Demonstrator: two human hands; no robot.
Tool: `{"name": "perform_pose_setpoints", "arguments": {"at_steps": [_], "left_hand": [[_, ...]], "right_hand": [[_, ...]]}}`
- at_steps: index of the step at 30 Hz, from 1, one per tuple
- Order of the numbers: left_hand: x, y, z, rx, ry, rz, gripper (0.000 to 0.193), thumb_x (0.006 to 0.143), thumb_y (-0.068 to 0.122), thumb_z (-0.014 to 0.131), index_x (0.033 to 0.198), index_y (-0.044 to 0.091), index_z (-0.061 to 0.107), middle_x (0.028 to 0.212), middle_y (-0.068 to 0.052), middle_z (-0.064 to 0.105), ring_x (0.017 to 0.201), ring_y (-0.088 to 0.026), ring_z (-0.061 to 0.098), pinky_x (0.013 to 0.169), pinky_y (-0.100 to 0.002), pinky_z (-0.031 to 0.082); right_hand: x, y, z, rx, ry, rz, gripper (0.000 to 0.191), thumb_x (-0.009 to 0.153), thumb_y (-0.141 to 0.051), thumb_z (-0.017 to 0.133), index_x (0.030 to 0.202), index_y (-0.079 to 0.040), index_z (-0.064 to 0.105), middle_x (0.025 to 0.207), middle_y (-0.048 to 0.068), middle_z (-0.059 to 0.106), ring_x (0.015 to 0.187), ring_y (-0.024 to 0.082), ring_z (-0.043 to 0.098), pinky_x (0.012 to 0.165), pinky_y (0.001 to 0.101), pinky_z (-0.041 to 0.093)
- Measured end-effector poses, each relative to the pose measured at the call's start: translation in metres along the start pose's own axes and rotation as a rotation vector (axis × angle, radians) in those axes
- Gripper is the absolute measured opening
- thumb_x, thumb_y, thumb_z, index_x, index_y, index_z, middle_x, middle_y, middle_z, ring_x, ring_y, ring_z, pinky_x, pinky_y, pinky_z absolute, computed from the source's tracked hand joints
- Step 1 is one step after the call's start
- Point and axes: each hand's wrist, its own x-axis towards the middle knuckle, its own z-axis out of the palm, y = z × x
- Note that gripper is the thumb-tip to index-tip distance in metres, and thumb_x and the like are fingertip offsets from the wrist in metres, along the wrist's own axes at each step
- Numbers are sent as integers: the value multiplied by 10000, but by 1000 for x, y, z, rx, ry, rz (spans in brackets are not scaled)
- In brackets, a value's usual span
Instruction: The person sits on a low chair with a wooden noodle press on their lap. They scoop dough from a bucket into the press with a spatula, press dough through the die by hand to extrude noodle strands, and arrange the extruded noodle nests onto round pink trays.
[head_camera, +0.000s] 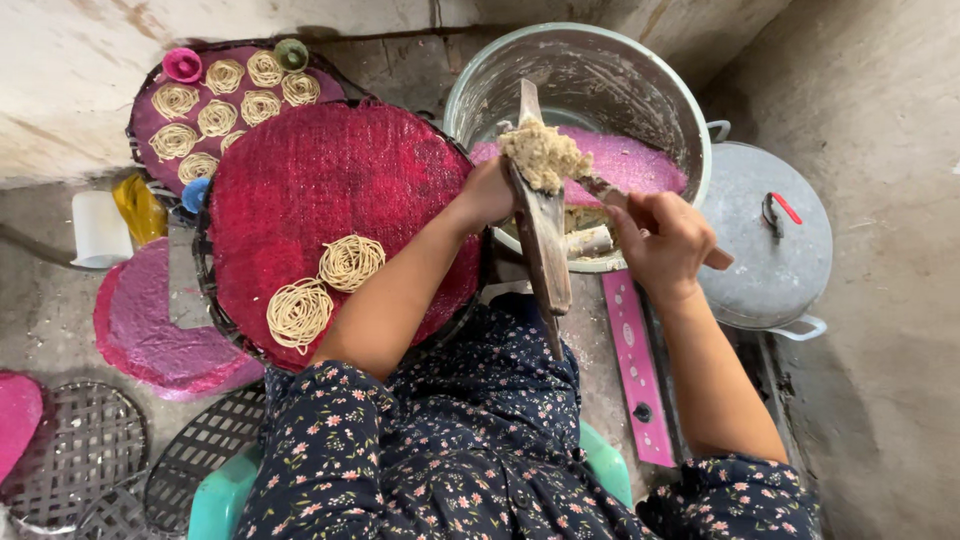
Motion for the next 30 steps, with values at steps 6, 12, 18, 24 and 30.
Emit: {"name": "perform_pose_setpoints", "arguments": {"at_steps": [6,12,18,24,30], "left_hand": [[2,-4,-4,64,66,448,358,805,130,722,1147,26,709,1034,-177,767,943,-312,743,828,-413,576],[-2,1,5,127,-51,52,260,841,220,748,1033,44,749,932,-214,749,878,-347,740,784,-435,570],[13,1,28,256,-73,243,216,809,139,697,990,42,766,930,-252,738,898,-390,733,809,-445,588],[13,-5,8,134,-48,61,341,694,228,795,987,59,750,902,-211,748,835,-358,742,732,-441,573],[9,2,15,111,-149,104,291,803,257,794,984,33,759,923,-236,748,869,-329,761,763,-421,560]], "right_hand": [[-26,-7,-9,256,-63,187,295,886,-200,897,1032,1,739,817,53,710,705,81,652,654,230,519],[-39,22,-16,605,40,518,250,927,-205,875,1020,-27,726,889,5,730,765,4,630,668,189,482],[-43,15,5,139,101,231,256,888,-144,913,1005,8,743,861,50,731,761,32,657,699,227,538],[-64,16,-2,660,-90,451,243,889,-124,868,1013,5,704,844,-28,672,743,7,559,644,188,439],[-50,48,14,529,76,573,237,903,-129,872,1006,11,710,829,-47,661,725,1,543,636,172,424]]}}
